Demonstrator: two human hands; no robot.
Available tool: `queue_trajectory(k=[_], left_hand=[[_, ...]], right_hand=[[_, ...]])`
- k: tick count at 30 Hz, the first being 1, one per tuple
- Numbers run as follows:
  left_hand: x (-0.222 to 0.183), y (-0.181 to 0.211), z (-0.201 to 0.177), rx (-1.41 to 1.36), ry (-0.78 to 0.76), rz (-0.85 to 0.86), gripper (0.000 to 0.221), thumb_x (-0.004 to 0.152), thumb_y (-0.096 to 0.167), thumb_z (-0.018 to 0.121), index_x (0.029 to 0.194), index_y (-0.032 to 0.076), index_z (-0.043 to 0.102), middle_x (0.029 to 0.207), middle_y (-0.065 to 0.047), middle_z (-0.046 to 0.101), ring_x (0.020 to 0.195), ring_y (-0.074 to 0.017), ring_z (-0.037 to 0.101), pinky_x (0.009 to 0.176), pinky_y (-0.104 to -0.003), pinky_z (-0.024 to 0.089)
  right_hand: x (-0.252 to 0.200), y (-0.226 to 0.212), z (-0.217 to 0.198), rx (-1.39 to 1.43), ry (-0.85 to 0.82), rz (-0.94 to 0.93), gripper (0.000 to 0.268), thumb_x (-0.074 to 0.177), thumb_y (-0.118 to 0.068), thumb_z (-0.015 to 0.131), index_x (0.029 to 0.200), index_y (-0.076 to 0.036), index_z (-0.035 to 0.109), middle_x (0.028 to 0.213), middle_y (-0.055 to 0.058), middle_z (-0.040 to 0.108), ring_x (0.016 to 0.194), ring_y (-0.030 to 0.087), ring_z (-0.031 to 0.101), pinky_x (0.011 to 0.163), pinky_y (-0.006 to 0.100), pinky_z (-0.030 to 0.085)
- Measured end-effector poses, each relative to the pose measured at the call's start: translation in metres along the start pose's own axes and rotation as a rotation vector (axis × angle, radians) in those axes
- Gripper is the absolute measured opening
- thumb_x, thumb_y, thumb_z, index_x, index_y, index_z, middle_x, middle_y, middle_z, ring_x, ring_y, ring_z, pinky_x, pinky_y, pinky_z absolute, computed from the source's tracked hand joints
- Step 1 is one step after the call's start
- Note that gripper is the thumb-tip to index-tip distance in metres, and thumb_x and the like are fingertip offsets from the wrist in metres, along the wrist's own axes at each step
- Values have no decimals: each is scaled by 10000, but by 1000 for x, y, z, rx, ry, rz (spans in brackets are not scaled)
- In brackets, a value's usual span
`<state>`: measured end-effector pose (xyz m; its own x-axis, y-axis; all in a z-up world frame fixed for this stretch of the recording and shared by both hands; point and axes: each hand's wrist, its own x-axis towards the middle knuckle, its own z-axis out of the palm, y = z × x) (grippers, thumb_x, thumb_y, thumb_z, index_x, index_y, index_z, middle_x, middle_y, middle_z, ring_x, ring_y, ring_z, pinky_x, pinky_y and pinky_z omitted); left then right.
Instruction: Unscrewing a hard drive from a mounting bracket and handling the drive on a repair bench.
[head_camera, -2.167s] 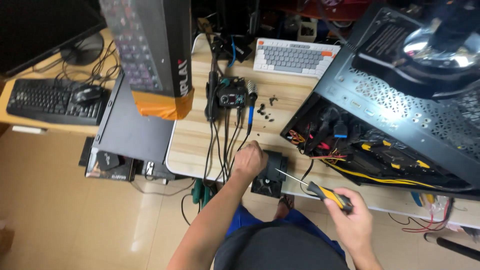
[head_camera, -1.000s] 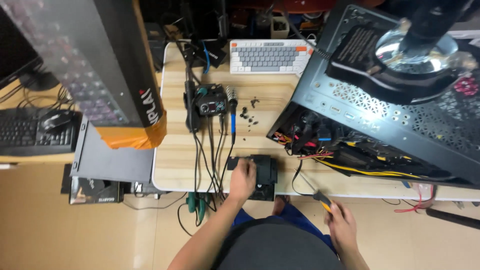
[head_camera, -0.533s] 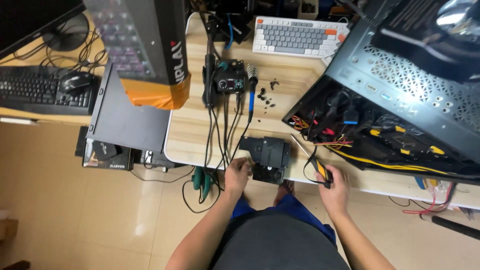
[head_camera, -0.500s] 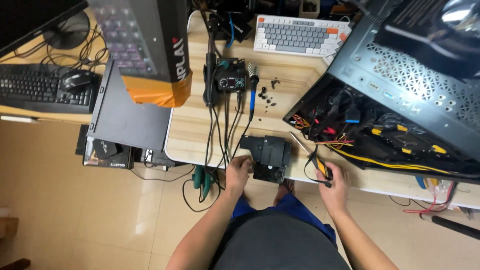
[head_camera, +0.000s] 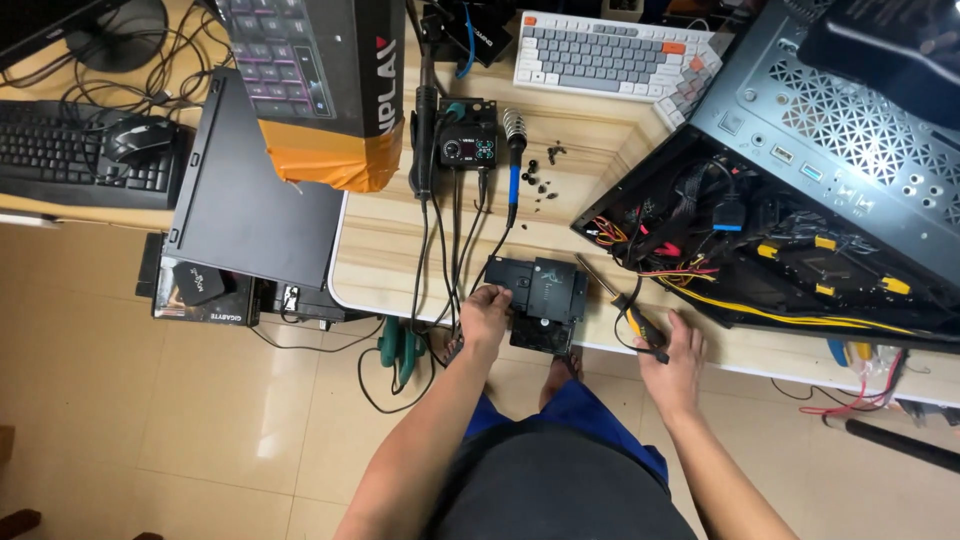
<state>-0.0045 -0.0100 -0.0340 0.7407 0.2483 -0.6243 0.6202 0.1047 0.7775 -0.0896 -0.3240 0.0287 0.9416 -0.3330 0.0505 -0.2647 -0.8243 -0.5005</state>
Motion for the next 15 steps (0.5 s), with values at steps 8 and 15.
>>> queue_trajectory(k=[8,15], left_hand=[[-15,13,-6,-36,-45,-19,300,1156,172,648,1330,-70,677,1067,-140,740,905,-158,648,793,-365,567],[-36,14,-12,-94,-55,10,164,1096,99,680,1098,-52,744,884,-147,741,752,-211,743,707,-320,634]], right_hand=[[-1,15,8,-60,21,-69,804,790,-287,968,1509,-70,682,1248,214,632,1225,458,628,1142,568,483],[-3,19,8,-64,14,-78,841,762,-290,973,1523,-107,663,1306,187,636,1250,436,624,1125,560,500]])
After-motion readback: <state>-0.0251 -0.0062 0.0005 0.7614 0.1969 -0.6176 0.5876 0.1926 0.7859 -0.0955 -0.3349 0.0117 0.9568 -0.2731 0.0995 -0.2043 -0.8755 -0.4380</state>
